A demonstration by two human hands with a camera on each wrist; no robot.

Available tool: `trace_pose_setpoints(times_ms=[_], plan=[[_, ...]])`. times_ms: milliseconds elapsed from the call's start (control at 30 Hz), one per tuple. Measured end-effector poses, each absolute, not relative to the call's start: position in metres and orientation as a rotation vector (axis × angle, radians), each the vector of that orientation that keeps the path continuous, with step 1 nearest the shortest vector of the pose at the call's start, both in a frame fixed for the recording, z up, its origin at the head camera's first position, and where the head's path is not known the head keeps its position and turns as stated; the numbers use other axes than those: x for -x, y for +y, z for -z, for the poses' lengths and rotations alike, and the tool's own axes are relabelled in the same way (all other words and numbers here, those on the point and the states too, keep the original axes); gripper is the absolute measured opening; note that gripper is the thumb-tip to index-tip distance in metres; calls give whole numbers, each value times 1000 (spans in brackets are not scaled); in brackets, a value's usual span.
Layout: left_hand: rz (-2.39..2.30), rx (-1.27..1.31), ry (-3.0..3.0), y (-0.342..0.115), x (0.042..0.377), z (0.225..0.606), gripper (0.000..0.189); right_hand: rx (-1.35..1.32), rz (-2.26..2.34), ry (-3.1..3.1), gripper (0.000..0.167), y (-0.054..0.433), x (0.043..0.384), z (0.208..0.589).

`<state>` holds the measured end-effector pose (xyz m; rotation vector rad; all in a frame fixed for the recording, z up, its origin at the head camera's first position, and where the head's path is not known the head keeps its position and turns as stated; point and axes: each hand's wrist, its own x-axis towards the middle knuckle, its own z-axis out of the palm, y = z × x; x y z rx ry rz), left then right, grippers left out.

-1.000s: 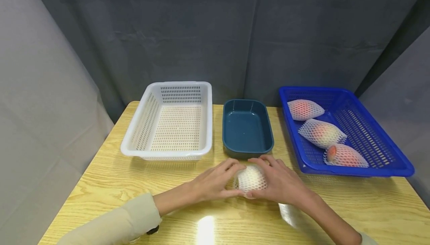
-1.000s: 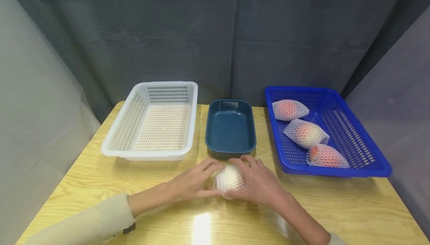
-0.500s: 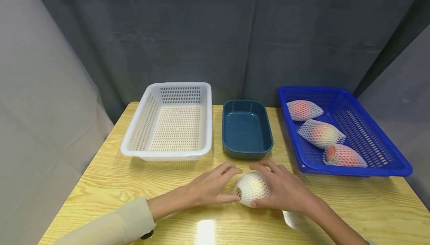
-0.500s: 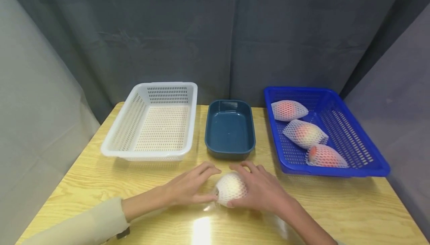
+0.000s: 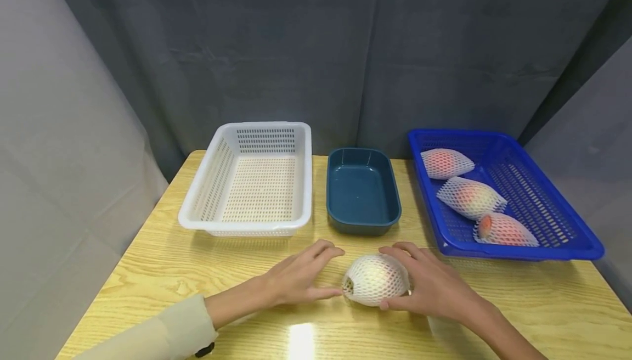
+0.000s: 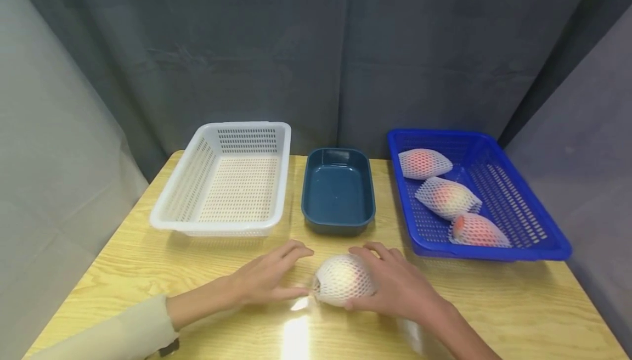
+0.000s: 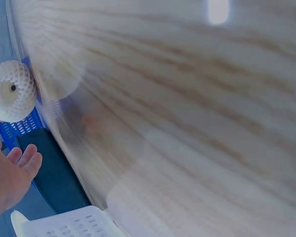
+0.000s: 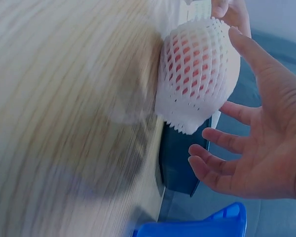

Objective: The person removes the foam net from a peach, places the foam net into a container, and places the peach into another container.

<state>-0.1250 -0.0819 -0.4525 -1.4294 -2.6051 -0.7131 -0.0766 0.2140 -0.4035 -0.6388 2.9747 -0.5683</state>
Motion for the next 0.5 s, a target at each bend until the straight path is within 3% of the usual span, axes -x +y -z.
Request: trace_pose_setpoints(times_ms=[500], plan=[[694, 1274, -2768, -121, 117, 454, 74, 558, 540, 2984, 95, 251, 71, 410]])
